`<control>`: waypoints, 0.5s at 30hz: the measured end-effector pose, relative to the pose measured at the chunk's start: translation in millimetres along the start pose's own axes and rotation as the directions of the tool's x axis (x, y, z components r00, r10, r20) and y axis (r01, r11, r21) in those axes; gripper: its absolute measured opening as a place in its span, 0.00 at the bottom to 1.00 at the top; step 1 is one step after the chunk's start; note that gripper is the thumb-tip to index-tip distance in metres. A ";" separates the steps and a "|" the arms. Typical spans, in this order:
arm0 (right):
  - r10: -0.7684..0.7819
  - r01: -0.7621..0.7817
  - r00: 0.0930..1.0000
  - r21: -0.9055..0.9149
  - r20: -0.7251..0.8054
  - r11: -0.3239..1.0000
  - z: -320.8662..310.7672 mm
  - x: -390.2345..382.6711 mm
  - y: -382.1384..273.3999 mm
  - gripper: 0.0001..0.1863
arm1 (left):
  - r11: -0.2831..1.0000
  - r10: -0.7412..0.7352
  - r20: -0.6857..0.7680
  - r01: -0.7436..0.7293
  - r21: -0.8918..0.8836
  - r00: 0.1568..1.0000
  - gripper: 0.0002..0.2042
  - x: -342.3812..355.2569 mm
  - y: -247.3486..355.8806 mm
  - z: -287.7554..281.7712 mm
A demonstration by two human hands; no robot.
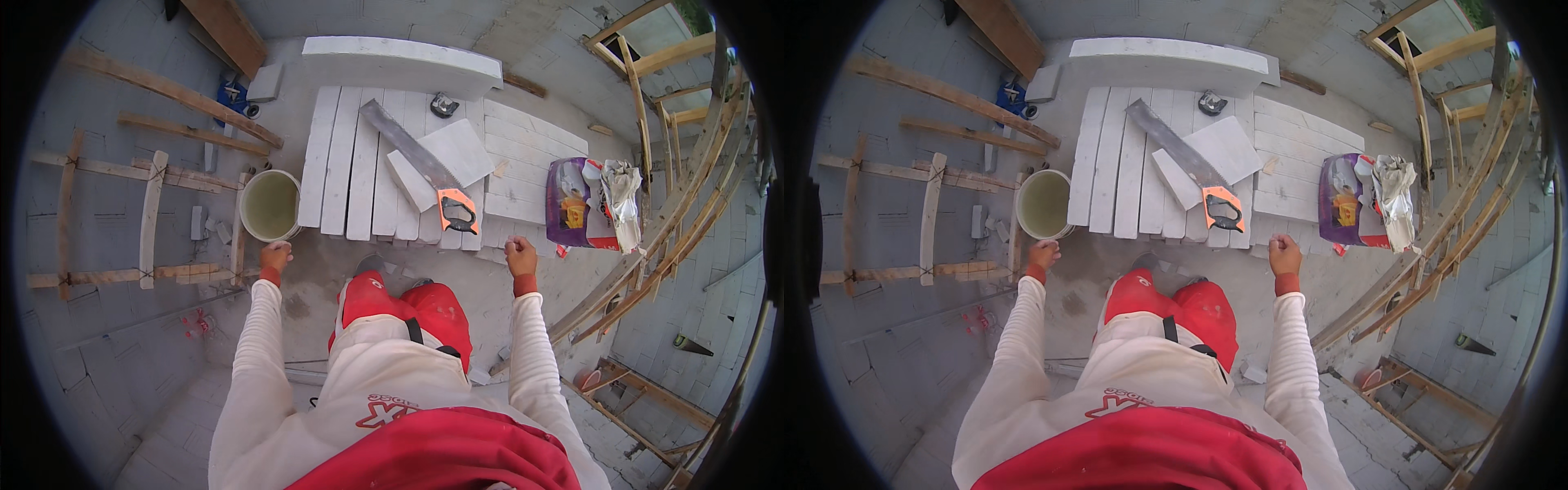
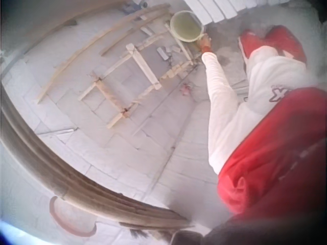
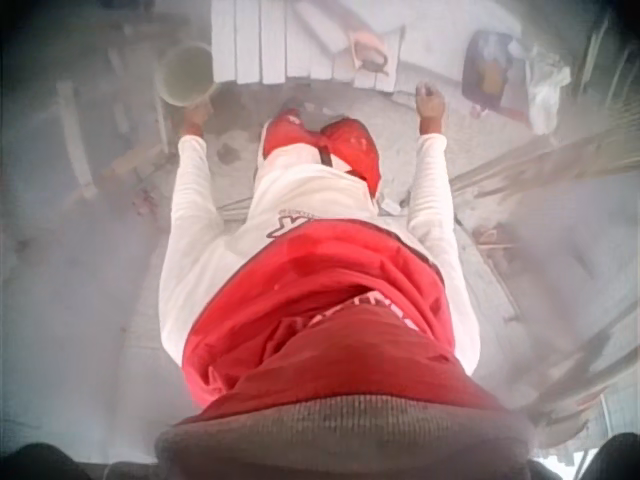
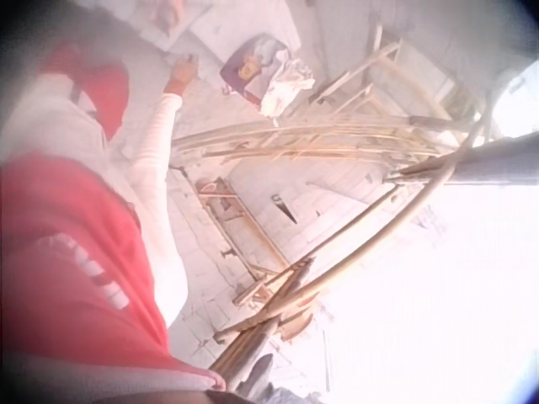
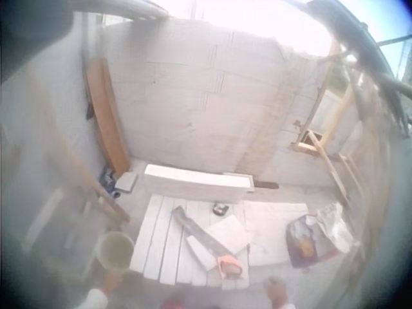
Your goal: The person measures curved wall sections and straight brick pieces using a tape measure, then cuts a brick to size with a hand saw.
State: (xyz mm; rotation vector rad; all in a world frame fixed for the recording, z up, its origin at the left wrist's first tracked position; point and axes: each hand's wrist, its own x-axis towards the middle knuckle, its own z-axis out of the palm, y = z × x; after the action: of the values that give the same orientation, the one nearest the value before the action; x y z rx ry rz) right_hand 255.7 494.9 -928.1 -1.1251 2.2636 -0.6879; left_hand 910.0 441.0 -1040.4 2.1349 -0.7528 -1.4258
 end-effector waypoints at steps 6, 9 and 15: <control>-0.475 0.482 0.876 -0.131 0.083 0.866 100.7 147.6 -147.6 0.22 | 0.991 0.001 0.244 -0.034 0.132 0.970 0.18 -106.7 -77.6 42.0; -0.544 0.545 0.834 -0.299 0.094 0.784 149.5 255.9 -167.7 0.29 | 0.997 -0.007 0.157 -0.004 0.074 0.988 0.17 -178.4 -103.6 56.5; -0.376 0.466 0.883 -0.627 0.281 0.625 262.8 326.7 -226.5 0.47 | 0.830 -0.551 -0.240 0.496 -0.254 0.799 0.15 -370.8 -156.7 64.1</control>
State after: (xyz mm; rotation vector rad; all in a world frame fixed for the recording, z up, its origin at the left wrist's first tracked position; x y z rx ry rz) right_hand 380.9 51.4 -1049.6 -2.0374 2.1939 0.1232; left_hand 763.4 799.2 -912.2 2.4445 0.1085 -1.2937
